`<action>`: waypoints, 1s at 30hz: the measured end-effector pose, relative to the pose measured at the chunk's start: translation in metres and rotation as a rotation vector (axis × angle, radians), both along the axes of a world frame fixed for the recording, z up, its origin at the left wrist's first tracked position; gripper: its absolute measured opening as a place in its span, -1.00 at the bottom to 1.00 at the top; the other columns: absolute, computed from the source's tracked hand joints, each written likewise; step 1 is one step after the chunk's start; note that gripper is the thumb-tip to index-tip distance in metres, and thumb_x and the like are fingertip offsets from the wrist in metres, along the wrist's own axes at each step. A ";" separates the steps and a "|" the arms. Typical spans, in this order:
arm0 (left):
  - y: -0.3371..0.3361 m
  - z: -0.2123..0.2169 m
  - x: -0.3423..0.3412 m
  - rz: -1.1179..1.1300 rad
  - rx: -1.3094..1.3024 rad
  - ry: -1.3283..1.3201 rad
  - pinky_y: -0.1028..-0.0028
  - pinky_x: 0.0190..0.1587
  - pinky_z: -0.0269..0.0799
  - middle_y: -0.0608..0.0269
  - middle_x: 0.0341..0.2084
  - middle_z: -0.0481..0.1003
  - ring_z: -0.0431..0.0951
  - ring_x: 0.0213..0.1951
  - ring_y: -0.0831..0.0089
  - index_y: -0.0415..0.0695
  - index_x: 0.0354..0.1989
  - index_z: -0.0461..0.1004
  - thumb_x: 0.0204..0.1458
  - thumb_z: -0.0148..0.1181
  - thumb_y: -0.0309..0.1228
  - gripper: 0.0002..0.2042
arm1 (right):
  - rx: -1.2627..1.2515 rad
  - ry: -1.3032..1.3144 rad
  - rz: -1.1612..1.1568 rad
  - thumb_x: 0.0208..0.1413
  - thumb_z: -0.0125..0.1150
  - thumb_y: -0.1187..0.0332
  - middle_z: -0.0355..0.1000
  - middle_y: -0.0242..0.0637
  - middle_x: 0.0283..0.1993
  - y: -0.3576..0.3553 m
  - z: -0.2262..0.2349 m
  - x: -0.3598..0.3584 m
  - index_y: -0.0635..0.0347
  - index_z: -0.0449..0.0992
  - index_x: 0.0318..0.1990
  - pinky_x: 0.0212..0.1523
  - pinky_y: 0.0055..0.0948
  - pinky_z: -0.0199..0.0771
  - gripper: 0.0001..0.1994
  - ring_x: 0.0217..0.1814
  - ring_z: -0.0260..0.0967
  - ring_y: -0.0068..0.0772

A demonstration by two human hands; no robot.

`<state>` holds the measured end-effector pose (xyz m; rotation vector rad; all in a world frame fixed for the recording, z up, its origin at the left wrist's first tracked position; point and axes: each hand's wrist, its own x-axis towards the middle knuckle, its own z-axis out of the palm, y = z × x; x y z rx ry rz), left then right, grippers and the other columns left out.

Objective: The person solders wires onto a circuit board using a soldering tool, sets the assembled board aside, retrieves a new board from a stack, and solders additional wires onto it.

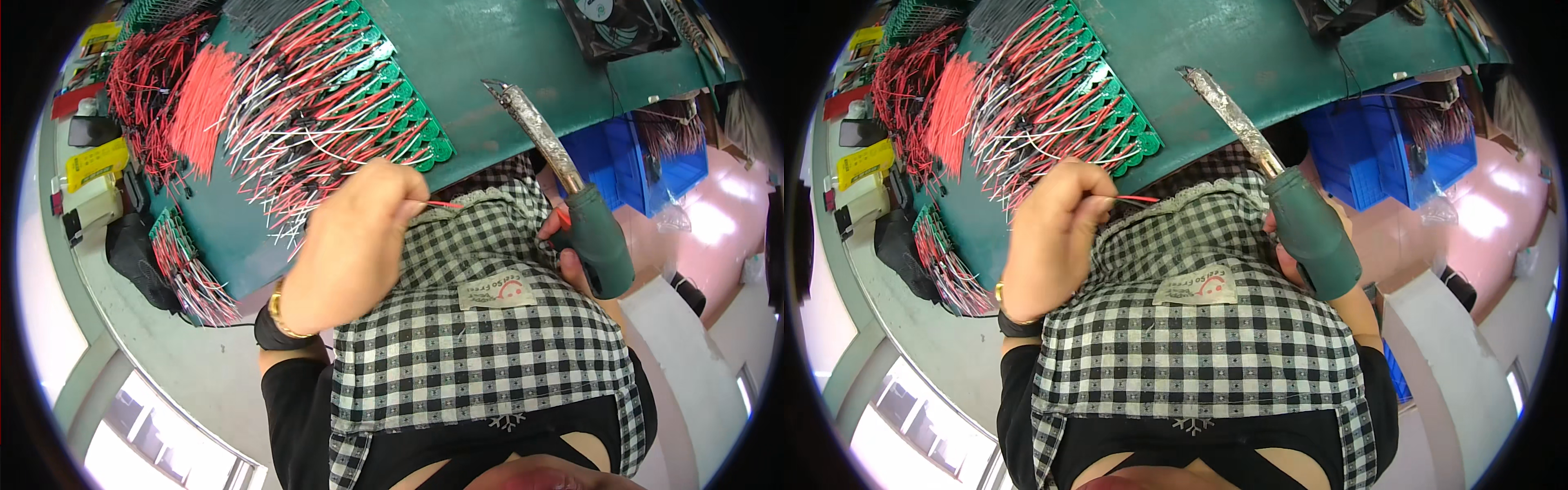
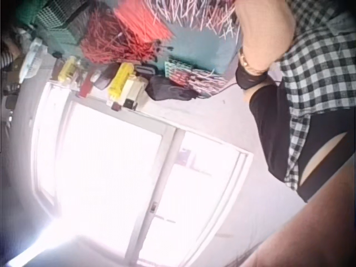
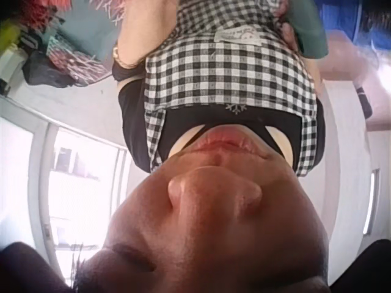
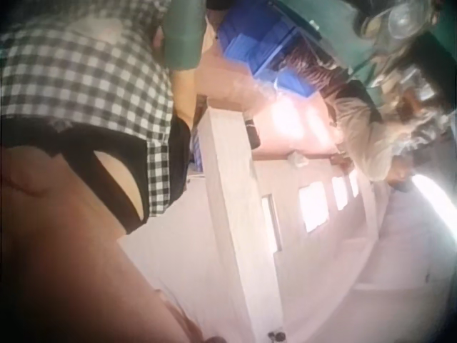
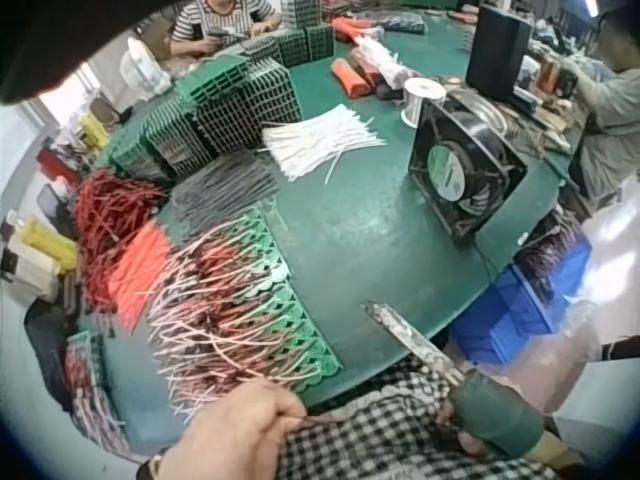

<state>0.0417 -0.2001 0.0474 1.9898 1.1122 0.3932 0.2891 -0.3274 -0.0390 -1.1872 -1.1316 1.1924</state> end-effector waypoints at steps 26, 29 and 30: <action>0.001 -0.081 0.020 0.164 0.602 -0.037 0.62 -0.62 0.29 0.32 -0.55 0.43 0.38 -0.63 0.59 -0.16 -0.49 0.49 -0.27 0.31 -0.64 -0.84 | -0.069 -0.286 0.086 -0.12 0.17 0.33 0.40 -0.31 -0.43 0.003 -0.007 0.014 0.25 0.45 -0.30 -0.39 -0.54 0.38 -0.77 -0.44 0.36 -0.47; 0.006 -0.090 0.021 0.212 0.580 -0.058 0.54 -0.61 0.33 0.34 -0.59 0.40 0.43 -0.61 0.44 -0.11 -0.59 0.45 -0.35 0.28 -0.61 -0.85 | -0.180 -0.200 0.133 -0.13 0.17 0.35 0.42 -0.27 -0.45 0.001 -0.003 0.019 0.26 0.47 -0.30 -0.39 -0.52 0.42 -0.78 -0.43 0.41 -0.44; 0.006 -0.090 0.021 0.215 0.576 -0.058 0.54 -0.61 0.33 0.34 -0.59 0.40 0.43 -0.61 0.44 -0.11 -0.59 0.45 -0.35 0.28 -0.61 -0.85 | -0.205 -0.302 0.233 -0.12 0.16 0.37 0.43 -0.28 -0.45 0.004 0.000 0.024 0.26 0.48 -0.31 -0.39 -0.52 0.43 -0.79 -0.43 0.43 -0.45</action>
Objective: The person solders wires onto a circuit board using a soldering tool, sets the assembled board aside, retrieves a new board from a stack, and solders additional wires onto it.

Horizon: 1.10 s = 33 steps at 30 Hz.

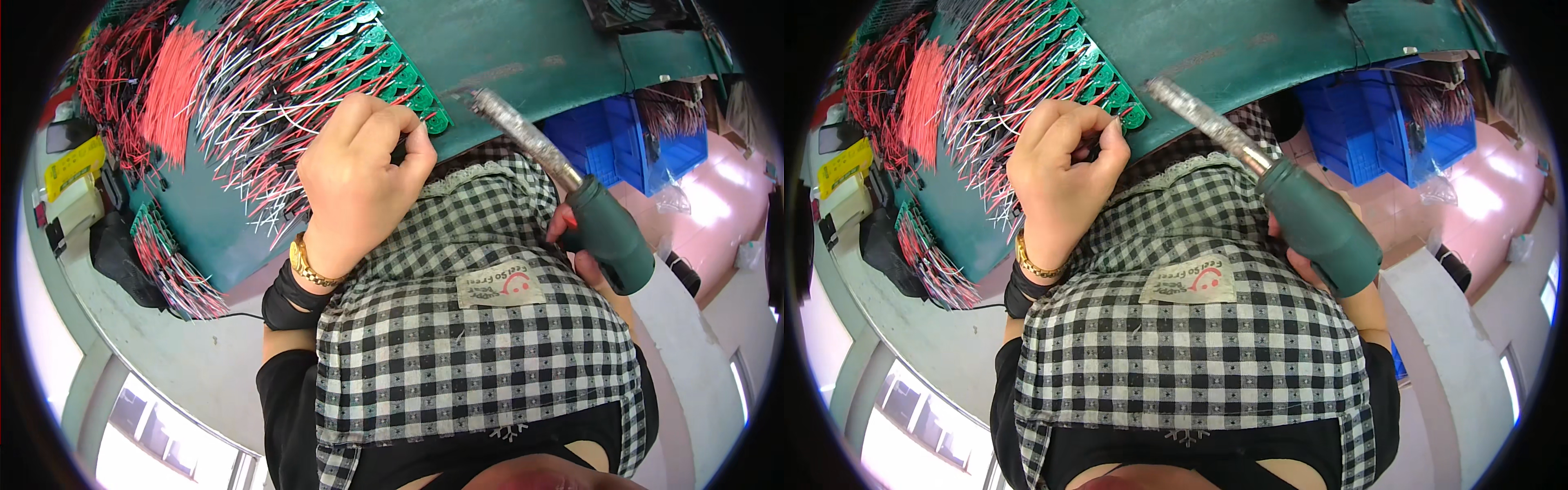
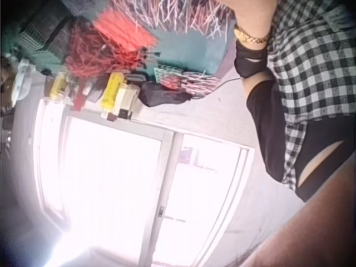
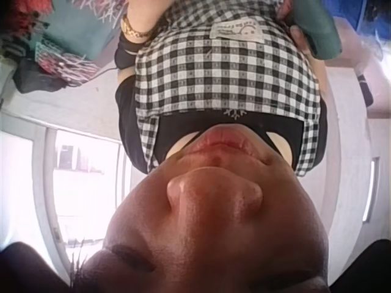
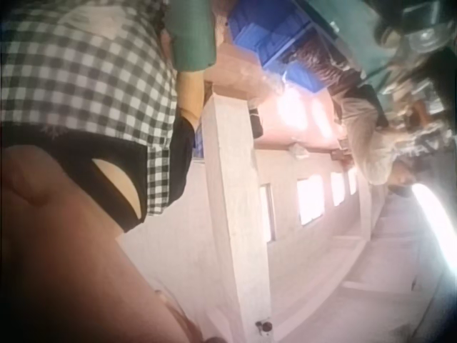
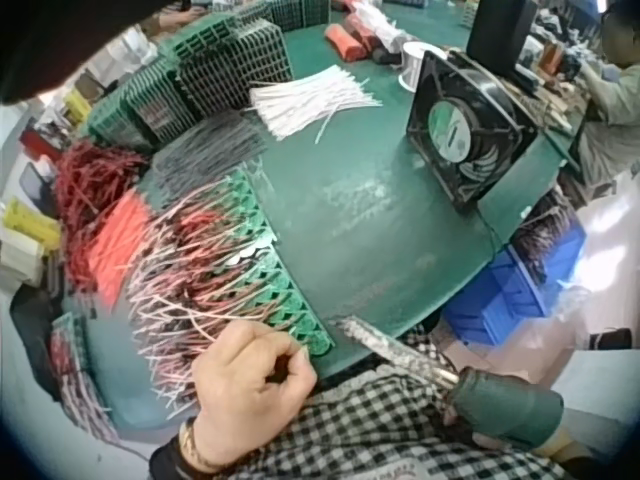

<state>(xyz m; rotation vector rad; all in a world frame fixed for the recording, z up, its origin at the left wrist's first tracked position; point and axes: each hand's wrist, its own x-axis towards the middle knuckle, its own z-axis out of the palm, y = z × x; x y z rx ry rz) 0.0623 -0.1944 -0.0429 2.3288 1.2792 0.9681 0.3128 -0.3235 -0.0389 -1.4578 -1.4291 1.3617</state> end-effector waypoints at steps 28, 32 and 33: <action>0.004 -0.007 -0.005 0.017 0.033 -0.004 0.53 -0.64 0.31 0.37 -0.62 0.39 0.41 -0.63 0.45 -0.08 -0.62 0.42 -0.39 0.28 -0.60 -0.83 | -0.173 -0.024 -0.047 -0.08 0.17 0.12 0.46 -0.32 -0.46 -0.006 0.004 -0.008 0.25 0.48 -0.35 -0.38 -0.50 0.41 -0.67 -0.42 0.43 -0.43; 0.005 -0.008 -0.007 0.023 0.029 -0.001 0.53 -0.64 0.31 0.38 -0.62 0.39 0.41 -0.64 0.45 -0.07 -0.62 0.42 -0.38 0.28 -0.60 -0.83 | -0.161 0.039 -0.078 -0.09 0.14 0.13 0.45 -0.32 -0.47 -0.004 0.004 -0.010 0.23 0.49 -0.37 -0.36 -0.47 0.41 -0.69 -0.42 0.43 -0.38; 0.004 -0.006 -0.007 0.021 0.033 -0.003 0.53 -0.64 0.31 0.38 -0.62 0.39 0.41 -0.64 0.45 -0.07 -0.62 0.42 -0.38 0.28 -0.60 -0.83 | -0.140 -0.073 0.002 -0.09 0.13 0.12 0.45 -0.32 -0.47 -0.005 0.005 -0.006 0.22 0.49 -0.38 -0.35 -0.46 0.40 -0.69 -0.42 0.43 -0.37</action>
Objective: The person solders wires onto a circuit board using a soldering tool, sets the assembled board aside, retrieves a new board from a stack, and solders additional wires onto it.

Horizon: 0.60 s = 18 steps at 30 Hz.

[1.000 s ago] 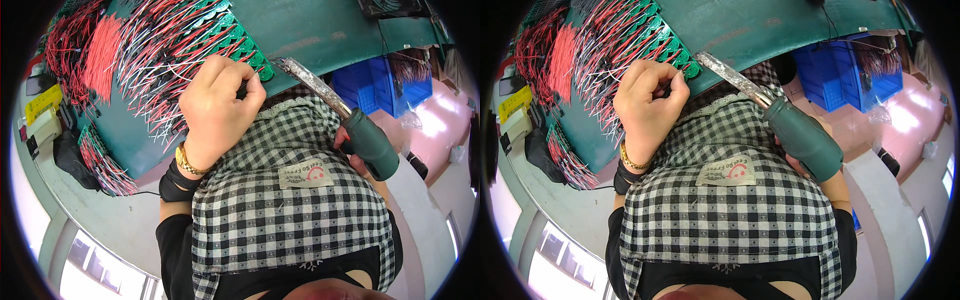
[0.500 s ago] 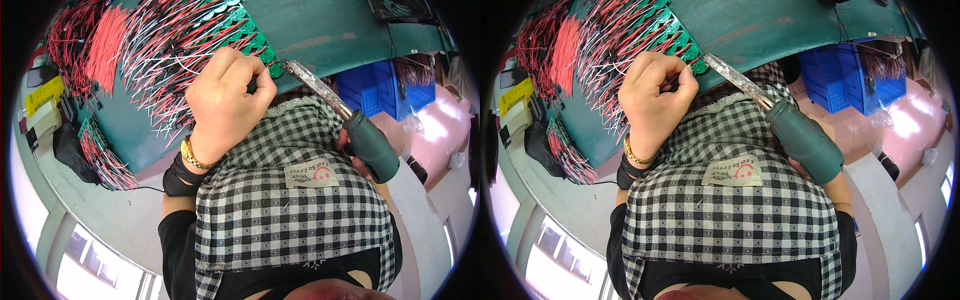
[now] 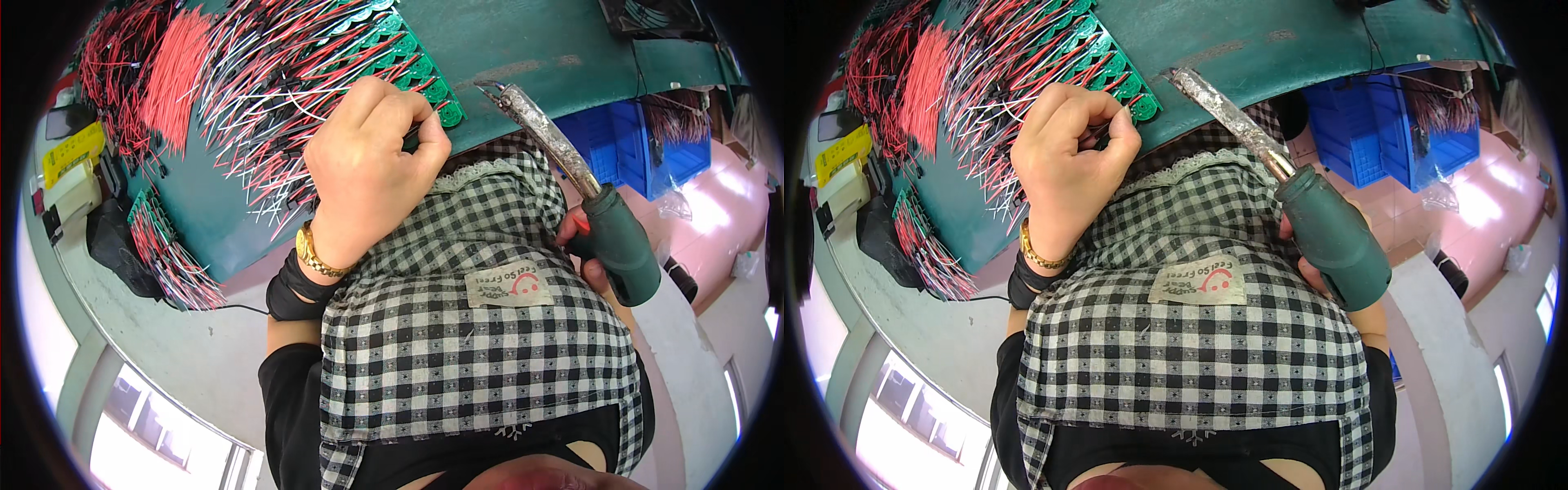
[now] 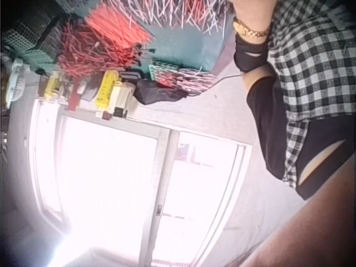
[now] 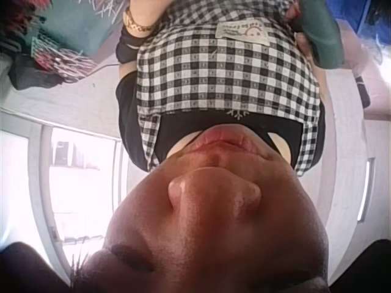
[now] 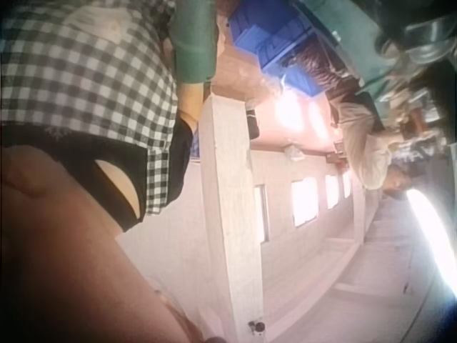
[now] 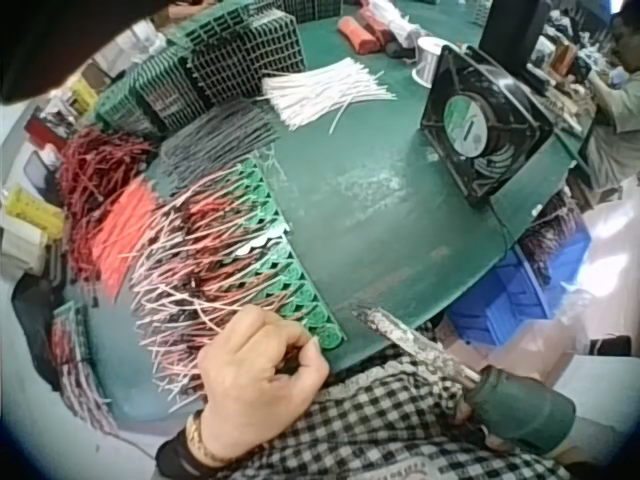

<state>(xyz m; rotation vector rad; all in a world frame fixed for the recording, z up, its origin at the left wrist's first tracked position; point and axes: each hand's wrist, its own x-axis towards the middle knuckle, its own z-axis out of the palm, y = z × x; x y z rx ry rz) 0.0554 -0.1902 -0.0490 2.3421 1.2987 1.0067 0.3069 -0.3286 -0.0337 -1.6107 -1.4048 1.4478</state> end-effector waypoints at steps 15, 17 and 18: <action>-0.005 0.001 0.001 -0.036 -0.028 -0.002 0.64 -0.60 0.34 0.33 -0.60 0.41 0.42 -0.62 0.58 -0.19 -0.57 0.47 -0.30 0.29 -0.65 -0.87 | 0.155 0.157 -0.024 -0.09 0.15 0.12 0.47 -0.33 -0.45 -0.012 -0.024 -0.002 0.25 0.51 -0.28 -0.37 -0.48 0.41 -0.64 -0.42 0.44 -0.38; -0.006 0.000 0.002 -0.033 -0.026 -0.005 0.64 -0.60 0.33 0.32 -0.60 0.41 0.42 -0.62 0.58 -0.19 -0.57 0.47 -0.31 0.29 -0.65 -0.87 | 0.135 0.211 -0.066 -0.08 0.15 0.11 0.46 -0.33 -0.46 -0.009 -0.021 -0.001 0.25 0.51 -0.27 -0.39 -0.49 0.41 -0.63 -0.42 0.44 -0.40; -0.006 0.000 0.002 -0.029 -0.026 -0.005 0.64 -0.60 0.33 0.32 -0.60 0.41 0.42 -0.62 0.58 -0.19 -0.57 0.47 -0.31 0.29 -0.65 -0.87 | 0.086 0.211 -0.027 -0.06 0.14 0.10 0.46 -0.31 -0.44 -0.005 -0.017 0.000 0.26 0.51 -0.26 -0.39 -0.50 0.41 -0.63 -0.41 0.44 -0.42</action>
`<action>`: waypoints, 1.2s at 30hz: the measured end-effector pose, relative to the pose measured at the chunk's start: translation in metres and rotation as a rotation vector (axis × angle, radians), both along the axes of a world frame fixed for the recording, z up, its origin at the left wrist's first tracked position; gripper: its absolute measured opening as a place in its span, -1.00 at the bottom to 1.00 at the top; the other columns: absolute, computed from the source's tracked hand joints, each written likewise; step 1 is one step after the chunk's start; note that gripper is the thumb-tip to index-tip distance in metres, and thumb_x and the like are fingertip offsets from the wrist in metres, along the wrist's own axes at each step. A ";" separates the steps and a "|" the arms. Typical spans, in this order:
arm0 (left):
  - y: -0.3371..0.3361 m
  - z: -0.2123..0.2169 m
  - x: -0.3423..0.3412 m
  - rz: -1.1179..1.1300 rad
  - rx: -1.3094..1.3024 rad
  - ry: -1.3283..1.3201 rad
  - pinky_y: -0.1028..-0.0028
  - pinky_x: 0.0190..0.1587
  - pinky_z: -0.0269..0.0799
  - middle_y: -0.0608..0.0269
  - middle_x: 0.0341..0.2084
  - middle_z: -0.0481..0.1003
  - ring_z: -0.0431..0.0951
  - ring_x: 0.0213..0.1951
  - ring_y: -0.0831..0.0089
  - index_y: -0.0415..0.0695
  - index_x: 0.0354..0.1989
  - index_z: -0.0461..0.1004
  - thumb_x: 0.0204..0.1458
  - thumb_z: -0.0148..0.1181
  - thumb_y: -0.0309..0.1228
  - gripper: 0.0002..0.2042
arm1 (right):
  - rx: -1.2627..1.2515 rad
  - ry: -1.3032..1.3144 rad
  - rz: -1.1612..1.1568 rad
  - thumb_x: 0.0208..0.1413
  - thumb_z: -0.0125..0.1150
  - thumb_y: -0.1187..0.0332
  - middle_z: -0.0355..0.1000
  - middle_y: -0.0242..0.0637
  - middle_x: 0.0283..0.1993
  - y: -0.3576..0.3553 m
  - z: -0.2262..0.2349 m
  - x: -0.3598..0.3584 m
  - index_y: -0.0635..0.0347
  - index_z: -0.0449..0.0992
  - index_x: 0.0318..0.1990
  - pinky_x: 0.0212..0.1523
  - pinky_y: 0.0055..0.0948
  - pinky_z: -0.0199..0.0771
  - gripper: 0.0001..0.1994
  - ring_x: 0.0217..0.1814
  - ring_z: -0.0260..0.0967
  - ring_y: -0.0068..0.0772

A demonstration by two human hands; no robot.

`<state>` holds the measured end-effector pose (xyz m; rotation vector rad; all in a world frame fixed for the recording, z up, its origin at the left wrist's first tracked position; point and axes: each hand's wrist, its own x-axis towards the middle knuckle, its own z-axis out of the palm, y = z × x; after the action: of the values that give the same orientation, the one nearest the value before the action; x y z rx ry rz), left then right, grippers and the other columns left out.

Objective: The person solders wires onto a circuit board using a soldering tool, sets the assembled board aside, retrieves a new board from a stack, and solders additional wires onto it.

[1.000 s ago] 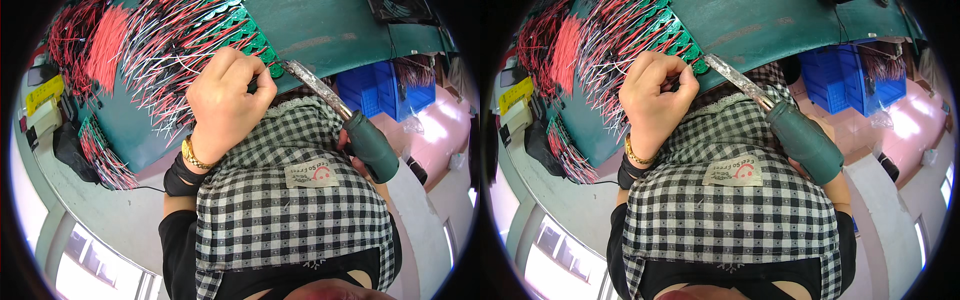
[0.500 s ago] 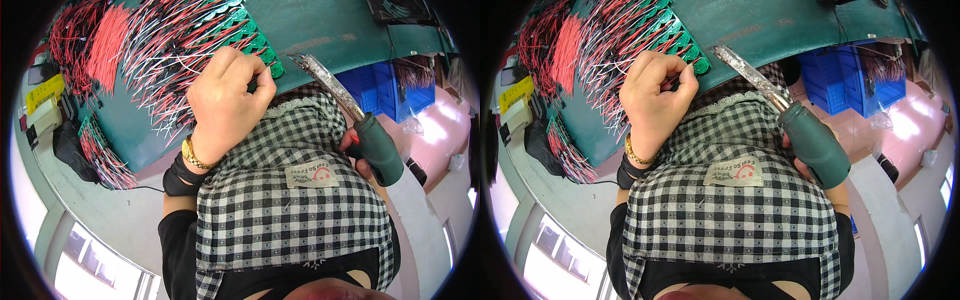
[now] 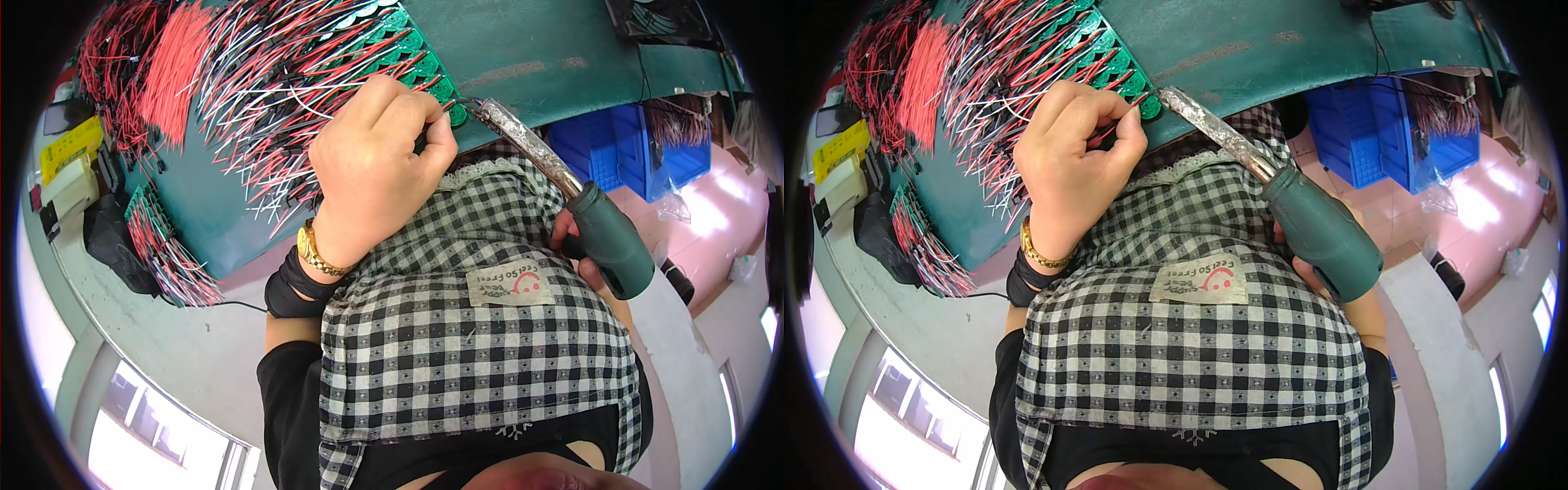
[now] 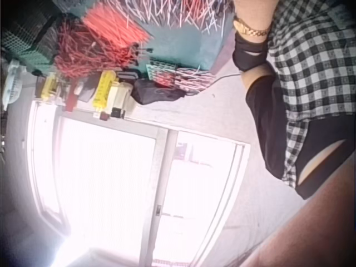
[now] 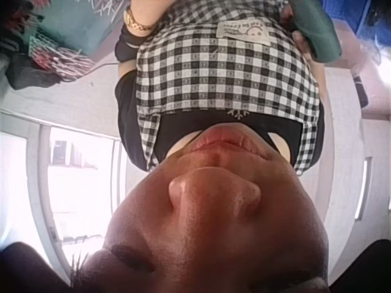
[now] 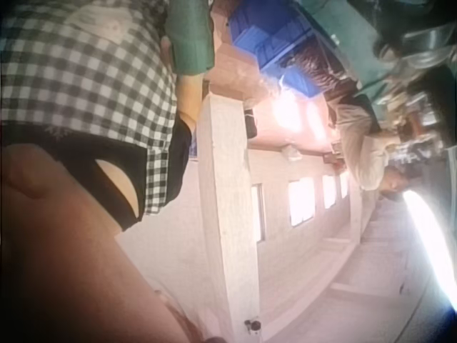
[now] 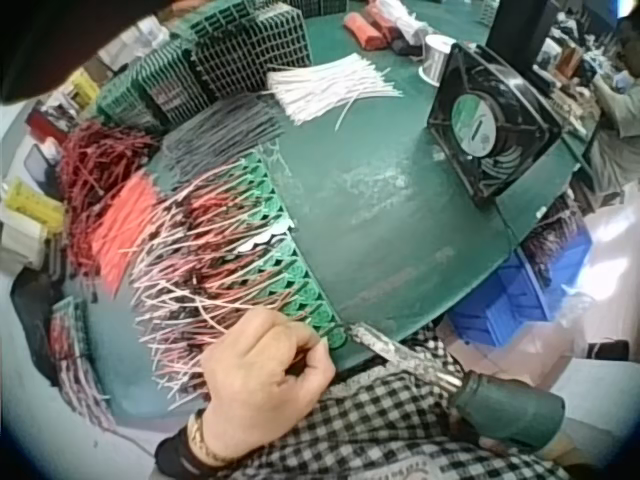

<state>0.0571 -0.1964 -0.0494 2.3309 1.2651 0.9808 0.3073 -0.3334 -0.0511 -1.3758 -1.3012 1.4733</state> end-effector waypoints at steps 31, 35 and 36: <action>0.176 0.120 -0.038 -0.047 0.087 0.170 0.28 -0.20 0.34 0.08 -0.31 0.38 0.41 -0.24 0.13 -0.22 -0.31 0.43 -0.18 0.24 -0.52 -0.78 | 0.781 0.177 -0.754 0.20 -0.12 0.16 0.30 -0.19 -0.42 0.203 0.130 0.178 0.32 0.31 -0.04 -0.41 -0.44 0.37 -0.62 -0.50 0.28 -0.39; 0.198 0.119 -0.045 -0.093 -0.119 0.343 0.26 -0.07 0.27 0.10 -0.18 0.37 0.36 -0.10 0.11 -0.15 -0.06 0.35 -0.15 0.28 -0.38 -0.57 | 0.318 0.529 -0.753 0.20 -0.16 0.11 0.33 -0.27 -0.42 0.228 0.108 0.206 0.26 0.37 -0.09 -0.47 -0.44 0.28 -0.62 -0.54 0.27 -0.43; 0.199 0.119 -0.047 -0.128 -0.164 0.453 0.25 -0.06 0.25 0.12 -0.16 0.37 0.35 -0.07 0.11 -0.12 0.00 0.33 -0.15 0.30 -0.32 -0.51 | 0.243 0.638 -0.628 0.19 -0.13 0.10 0.34 -0.28 -0.41 0.230 0.099 0.212 0.25 0.37 -0.07 -0.47 -0.42 0.27 -0.62 -0.55 0.25 -0.45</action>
<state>0.0102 0.0024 0.0696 2.5454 1.2699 0.2992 0.5195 -0.1034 0.0478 -0.9134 -0.5440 1.1233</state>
